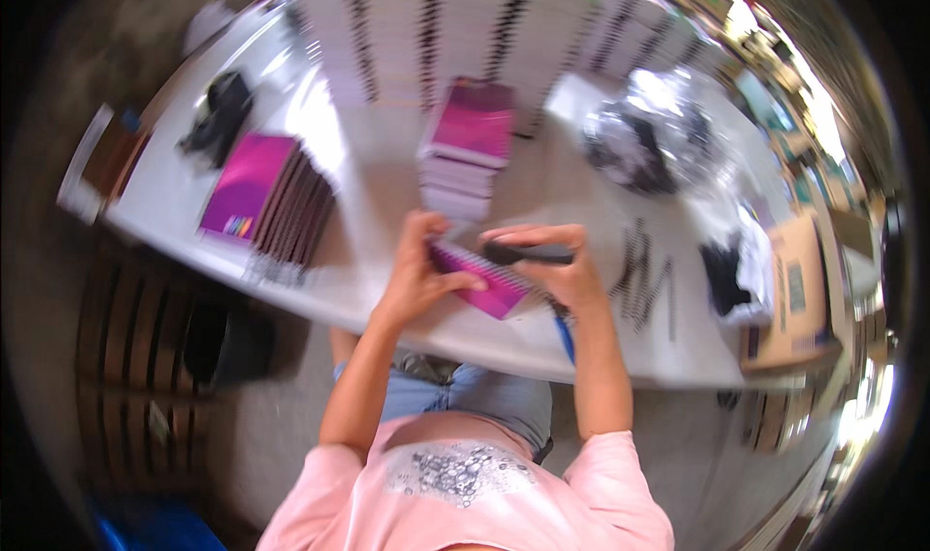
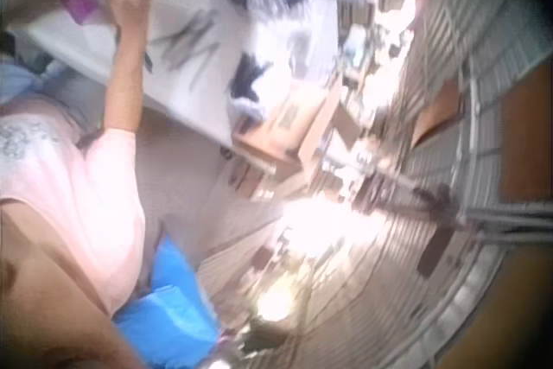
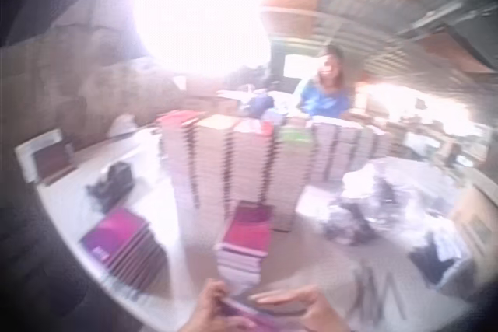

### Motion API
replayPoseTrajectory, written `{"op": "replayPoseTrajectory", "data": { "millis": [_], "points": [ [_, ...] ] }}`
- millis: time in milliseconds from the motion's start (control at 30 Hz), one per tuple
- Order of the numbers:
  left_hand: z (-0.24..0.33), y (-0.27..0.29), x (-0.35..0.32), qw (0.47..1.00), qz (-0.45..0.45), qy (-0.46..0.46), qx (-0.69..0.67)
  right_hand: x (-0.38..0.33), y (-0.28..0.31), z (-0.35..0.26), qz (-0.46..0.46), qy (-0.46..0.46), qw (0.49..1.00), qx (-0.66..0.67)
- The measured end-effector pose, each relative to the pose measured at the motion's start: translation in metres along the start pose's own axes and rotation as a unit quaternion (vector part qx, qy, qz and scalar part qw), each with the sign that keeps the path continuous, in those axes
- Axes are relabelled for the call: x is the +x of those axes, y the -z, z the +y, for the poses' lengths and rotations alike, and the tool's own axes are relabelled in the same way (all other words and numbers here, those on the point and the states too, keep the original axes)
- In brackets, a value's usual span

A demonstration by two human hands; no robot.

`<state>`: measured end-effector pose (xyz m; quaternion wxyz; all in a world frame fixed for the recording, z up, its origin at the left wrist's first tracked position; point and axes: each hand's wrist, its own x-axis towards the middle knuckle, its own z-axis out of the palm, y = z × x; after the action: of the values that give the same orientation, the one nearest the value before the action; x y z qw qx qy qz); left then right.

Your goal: The person binds notebooks by threading a spiral coil through the pre-punched holes of each notebook and then using pliers to trim and secure the ends of the coil.

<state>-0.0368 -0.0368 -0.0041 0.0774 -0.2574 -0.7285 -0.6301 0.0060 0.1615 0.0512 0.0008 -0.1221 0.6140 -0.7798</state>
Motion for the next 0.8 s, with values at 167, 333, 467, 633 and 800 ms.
{"op": "replayPoseTrajectory", "data": {
  "millis": [167,333,467,633,800],
  "points": [
    [-0.004,0.025,-0.012,1.0,-0.008,0.004,0.024,0.017,-0.013,0.001,-0.038,-0.025,0.997,0.061],
    [-0.002,0.021,-0.012,0.998,-0.046,0.028,-0.045,0.013,-0.012,0.008,-0.08,0.005,0.997,0.006],
    [0.0,0.023,-0.012,0.997,-0.05,0.031,-0.042,0.003,-0.034,-0.024,0.018,0.064,0.962,-0.266],
    [-0.003,0.007,-0.017,0.996,0.059,-0.057,0.046,-0.025,-0.061,-0.025,0.161,0.123,0.91,-0.362],
    [-0.008,0.006,-0.016,0.998,0.033,-0.057,0.025,-0.048,-0.077,0.036,0.158,0.156,0.79,-0.572]
  ]
}}
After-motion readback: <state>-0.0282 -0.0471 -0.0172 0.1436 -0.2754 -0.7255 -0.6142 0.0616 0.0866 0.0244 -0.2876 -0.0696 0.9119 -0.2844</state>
